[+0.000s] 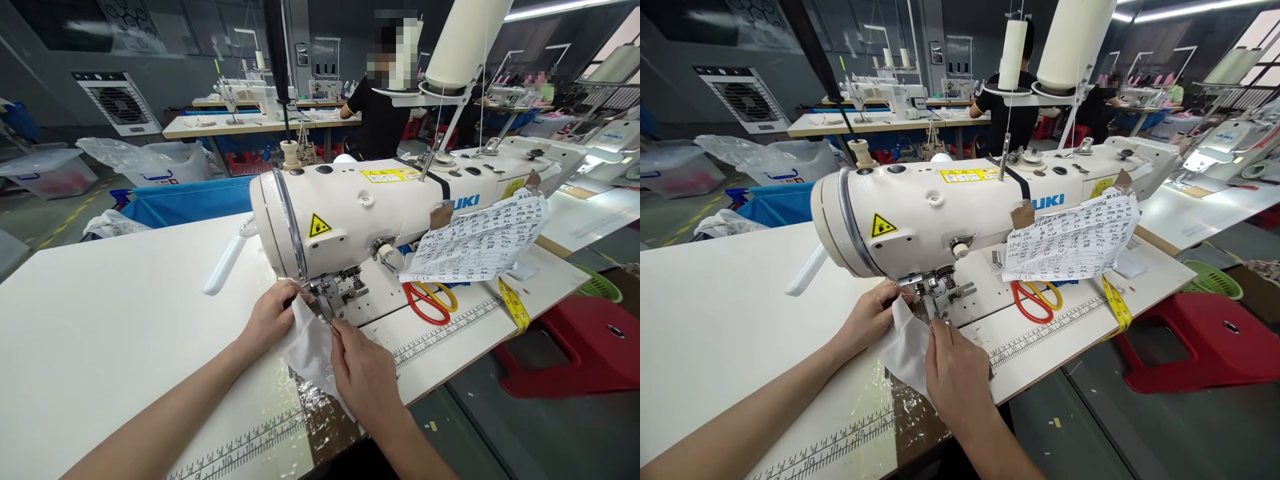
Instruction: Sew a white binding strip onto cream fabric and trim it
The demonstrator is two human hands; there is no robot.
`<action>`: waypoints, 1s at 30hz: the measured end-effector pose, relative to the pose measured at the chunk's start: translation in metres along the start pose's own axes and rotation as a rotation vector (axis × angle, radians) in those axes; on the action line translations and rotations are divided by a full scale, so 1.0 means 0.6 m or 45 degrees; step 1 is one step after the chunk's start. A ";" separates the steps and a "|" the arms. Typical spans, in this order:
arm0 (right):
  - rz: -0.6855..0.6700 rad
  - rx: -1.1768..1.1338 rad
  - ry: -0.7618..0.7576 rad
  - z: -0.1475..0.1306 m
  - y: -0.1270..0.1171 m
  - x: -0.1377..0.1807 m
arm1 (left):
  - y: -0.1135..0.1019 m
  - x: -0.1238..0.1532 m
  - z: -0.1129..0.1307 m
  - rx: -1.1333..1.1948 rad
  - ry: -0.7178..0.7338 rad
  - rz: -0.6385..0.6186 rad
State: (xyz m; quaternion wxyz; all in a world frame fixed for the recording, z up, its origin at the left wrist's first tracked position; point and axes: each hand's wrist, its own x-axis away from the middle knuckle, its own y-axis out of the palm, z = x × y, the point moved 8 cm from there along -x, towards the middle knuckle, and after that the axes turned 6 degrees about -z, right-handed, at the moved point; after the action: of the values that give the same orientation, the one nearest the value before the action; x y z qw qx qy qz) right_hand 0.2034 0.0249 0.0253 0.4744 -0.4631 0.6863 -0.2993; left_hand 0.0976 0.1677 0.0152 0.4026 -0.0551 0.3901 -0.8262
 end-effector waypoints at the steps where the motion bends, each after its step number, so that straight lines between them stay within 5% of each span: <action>1: 0.022 0.008 -0.014 -0.001 -0.002 0.001 | 0.000 0.000 -0.002 0.012 -0.019 -0.003; 30: 0.010 0.009 -0.025 -0.003 0.004 0.002 | 0.002 -0.003 0.002 -0.138 0.059 0.003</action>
State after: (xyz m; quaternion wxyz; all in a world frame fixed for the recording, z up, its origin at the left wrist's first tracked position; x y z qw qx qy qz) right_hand 0.2007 0.0244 0.0233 0.4839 -0.4615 0.6823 -0.2954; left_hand 0.1001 0.1677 0.0159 0.3910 -0.0570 0.4435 -0.8045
